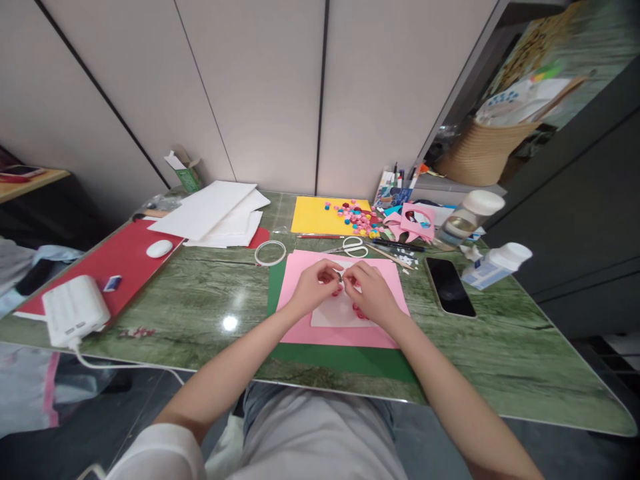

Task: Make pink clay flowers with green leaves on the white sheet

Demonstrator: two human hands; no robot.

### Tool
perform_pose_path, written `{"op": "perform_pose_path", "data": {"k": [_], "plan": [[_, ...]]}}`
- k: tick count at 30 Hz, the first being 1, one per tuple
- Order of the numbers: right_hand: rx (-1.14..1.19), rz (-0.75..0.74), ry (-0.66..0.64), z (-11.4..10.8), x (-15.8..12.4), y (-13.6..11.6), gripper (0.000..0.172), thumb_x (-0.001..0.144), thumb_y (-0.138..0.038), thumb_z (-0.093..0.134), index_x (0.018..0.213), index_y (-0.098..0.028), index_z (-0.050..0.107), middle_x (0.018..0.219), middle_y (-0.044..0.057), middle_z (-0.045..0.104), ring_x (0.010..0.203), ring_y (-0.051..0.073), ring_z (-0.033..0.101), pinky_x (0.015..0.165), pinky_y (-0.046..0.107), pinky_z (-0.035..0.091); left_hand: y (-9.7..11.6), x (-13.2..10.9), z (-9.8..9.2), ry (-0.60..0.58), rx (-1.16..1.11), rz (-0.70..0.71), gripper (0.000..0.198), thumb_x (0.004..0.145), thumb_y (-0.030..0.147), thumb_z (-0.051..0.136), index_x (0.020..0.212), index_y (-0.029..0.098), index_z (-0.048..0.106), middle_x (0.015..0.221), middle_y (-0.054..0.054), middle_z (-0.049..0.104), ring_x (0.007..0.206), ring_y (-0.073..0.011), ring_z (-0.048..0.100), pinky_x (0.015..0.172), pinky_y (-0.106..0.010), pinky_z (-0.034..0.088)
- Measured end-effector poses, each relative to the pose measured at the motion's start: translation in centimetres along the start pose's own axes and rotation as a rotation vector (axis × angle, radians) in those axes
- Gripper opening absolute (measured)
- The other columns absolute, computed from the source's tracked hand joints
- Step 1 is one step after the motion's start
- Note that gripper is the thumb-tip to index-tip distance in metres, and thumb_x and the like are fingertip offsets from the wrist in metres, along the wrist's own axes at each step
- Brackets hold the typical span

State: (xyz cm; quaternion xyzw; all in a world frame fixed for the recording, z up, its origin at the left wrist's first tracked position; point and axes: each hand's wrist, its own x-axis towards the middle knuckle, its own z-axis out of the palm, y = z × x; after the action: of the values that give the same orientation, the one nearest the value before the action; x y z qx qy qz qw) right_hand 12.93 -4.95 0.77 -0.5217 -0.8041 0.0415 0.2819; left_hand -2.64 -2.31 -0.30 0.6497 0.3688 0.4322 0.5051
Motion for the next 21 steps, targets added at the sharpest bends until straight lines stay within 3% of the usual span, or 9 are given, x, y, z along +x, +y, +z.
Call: {"op": "perform_pose_path", "data": {"k": [14, 17, 21], "plan": [[0.091, 0.059, 0.079, -1.0, 0.3, 1.2, 0.008, 0.080, -0.020, 0.046, 0.074, -0.019, 0.051, 0.075, 0.002, 0.052, 0.072, 0.016, 0.049, 0.069, 0.028, 0.036, -0.2, 0.6, -0.5, 0.007, -0.217, -0.186, 0.027, 0.060, 0.010, 0.056, 0.086, 0.013, 0.058, 0.065, 0.001, 0.057, 0.057, -0.0084, 0.054, 0.053, -0.020, 0.042], [0.118, 0.082, 0.166, -1.9, 0.5, 3.1, 0.009, 0.080, -0.020, 0.045, 0.074, -0.019, 0.052, 0.075, 0.002, 0.052, 0.072, 0.015, 0.050, 0.067, 0.027, 0.037, -0.4, 0.6, -0.6, 0.002, -0.272, -0.194, 0.026, 0.061, 0.011, 0.056, 0.086, 0.014, 0.059, 0.065, 0.001, 0.057, 0.058, -0.0081, 0.054, 0.054, -0.020, 0.041], [-0.016, 0.229, 0.258, -2.7, 0.3, 8.3, 0.012, 0.080, -0.022, 0.044, 0.076, -0.018, 0.055, 0.078, 0.004, 0.053, 0.071, 0.016, 0.050, 0.066, 0.027, 0.038, -0.5, 0.6, -0.6, -0.013, -0.382, -0.237, 0.024, 0.061, 0.013, 0.058, 0.085, 0.014, 0.060, 0.064, 0.002, 0.056, 0.059, -0.0080, 0.054, 0.057, -0.020, 0.042]]}}
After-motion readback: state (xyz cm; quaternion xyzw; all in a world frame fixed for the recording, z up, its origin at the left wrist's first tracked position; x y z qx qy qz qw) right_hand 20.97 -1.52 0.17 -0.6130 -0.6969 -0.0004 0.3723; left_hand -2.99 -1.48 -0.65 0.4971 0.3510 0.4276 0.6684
